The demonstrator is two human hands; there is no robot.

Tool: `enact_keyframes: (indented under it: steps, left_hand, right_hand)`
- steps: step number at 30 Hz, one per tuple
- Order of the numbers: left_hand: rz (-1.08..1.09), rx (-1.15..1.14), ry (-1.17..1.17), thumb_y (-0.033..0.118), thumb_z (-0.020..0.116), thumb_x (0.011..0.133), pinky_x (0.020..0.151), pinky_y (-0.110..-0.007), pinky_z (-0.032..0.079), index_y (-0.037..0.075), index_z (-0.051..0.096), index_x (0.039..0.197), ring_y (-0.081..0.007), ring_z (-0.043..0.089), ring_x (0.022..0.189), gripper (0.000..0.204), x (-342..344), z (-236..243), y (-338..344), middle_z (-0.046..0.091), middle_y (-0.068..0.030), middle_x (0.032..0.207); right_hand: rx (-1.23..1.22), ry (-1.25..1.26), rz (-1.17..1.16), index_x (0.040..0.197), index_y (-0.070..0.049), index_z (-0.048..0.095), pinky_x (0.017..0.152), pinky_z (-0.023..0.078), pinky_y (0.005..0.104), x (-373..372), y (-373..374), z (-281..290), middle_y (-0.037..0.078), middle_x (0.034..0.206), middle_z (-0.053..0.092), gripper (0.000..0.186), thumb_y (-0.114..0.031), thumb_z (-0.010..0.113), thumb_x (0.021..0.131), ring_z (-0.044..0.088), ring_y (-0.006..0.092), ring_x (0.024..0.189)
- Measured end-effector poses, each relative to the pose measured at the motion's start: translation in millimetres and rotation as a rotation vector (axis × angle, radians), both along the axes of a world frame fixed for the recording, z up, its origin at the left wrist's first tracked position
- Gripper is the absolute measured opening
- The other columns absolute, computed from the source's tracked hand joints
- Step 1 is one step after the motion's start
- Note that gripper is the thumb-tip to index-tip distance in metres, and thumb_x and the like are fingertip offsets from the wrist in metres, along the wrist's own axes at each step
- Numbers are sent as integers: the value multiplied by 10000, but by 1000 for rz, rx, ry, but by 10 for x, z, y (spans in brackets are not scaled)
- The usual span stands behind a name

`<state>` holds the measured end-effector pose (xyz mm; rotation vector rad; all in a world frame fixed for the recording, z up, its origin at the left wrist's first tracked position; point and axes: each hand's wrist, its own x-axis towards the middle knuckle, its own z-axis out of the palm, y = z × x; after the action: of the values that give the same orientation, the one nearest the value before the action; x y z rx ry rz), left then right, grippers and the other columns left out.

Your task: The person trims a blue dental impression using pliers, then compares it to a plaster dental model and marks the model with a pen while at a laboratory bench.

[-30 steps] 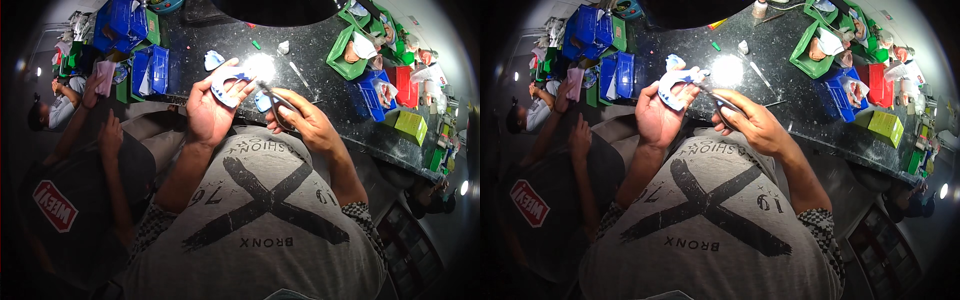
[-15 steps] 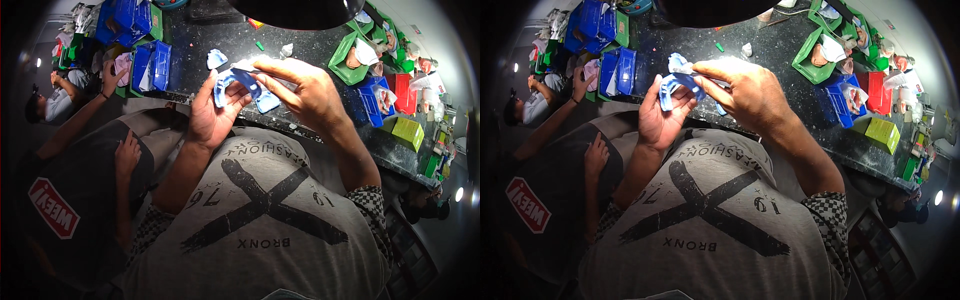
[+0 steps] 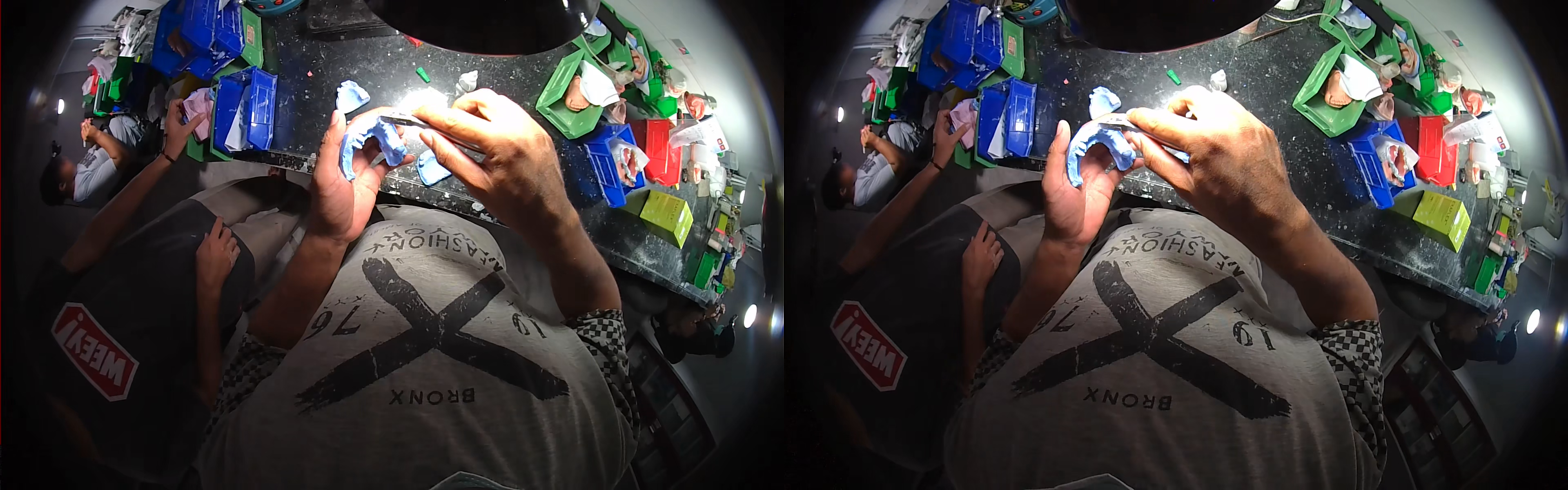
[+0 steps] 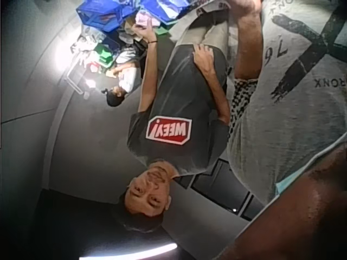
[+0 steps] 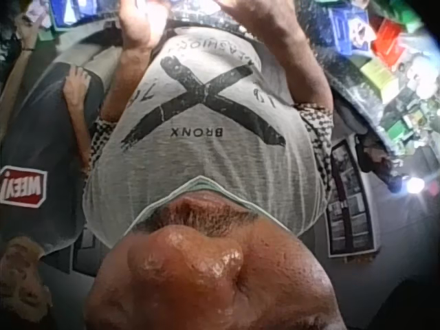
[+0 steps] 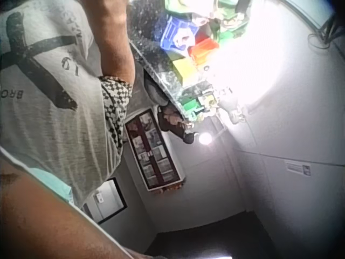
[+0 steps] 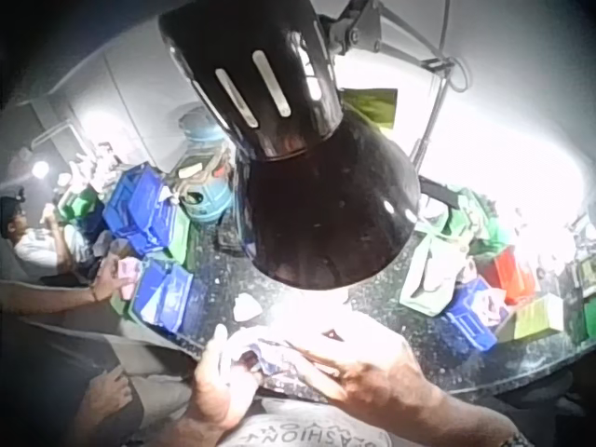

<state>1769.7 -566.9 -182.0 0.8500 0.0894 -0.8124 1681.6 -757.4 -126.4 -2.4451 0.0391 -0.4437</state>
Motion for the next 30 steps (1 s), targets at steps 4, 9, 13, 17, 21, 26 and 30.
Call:
enact_keyframes:
  steps: [4, 9, 13, 17, 21, 26, 30]
  left_hand:
    - [-6, 22, -50, 492, 317, 1117, 976, -466, 525, -40, 609, 1283, -235, 623, 1113, 629, -12, -9, -27, 677, -161, 1159]
    - [1, 21, -62, 488, 290, 1122, 966, -442, 526, -40, 608, 1283, -234, 624, 1110, 637, 1, -2, -36, 678, -161, 1185]
    - [-9, -15, -32, 505, 271, 1121, 975, -420, 514, -41, 608, 1283, -232, 619, 1125, 662, 9, -15, -39, 670, -158, 1210]
    - [-8, -10, 3, 538, 264, 1115, 1040, -424, 468, -41, 607, 1285, -233, 598, 1162, 694, 5, -34, -40, 664, -153, 1222]
    - [-17, 25, 34, 568, 249, 1110, 1121, -435, 402, -35, 604, 1297, -247, 578, 1220, 724, 2, -32, -39, 662, -161, 1257]
    - [-52, 28, 44, 595, 244, 1103, 1129, -441, 407, -40, 591, 1297, -268, 587, 1247, 750, -4, -7, -36, 660, -181, 1274]
    - [-45, 32, 43, 606, 241, 1099, 1135, -452, 416, -50, 578, 1306, -286, 604, 1233, 766, 0, -8, -33, 659, -197, 1268]
  right_hand:
    - [-45, -34, -3, 1146, -203, 776, 708, 559, 352, -8, 31, -14, 39, 883, 649, 247, -320, 759, 930, 658, 212, 794]
    - [-31, -47, 6, 1156, -212, 772, 702, 557, 352, 7, 52, -33, 43, 883, 640, 260, -308, 774, 914, 653, 213, 799]
    - [-33, -77, 22, 1161, -224, 764, 702, 557, 362, 24, 74, -33, 48, 900, 637, 270, -290, 780, 900, 654, 219, 810]
    - [-36, -102, 57, 1146, -220, 746, 710, 554, 371, 15, 105, 4, 52, 908, 634, 270, -259, 782, 881, 657, 228, 818]
    - [-18, -23, 70, 1184, -209, 774, 773, 563, 357, -24, 128, 47, 57, 993, 692, 331, -201, 822, 857, 668, 238, 877]
    - [-43, -56, 102, 1214, -244, 754, 748, 550, 352, -35, 170, 38, 36, 976, 665, 343, -210, 798, 875, 655, 220, 833]
    - [-29, -14, 116, 1221, -254, 747, 738, 540, 345, -61, 214, 45, 20, 972, 650, 344, -222, 790, 881, 646, 212, 820]
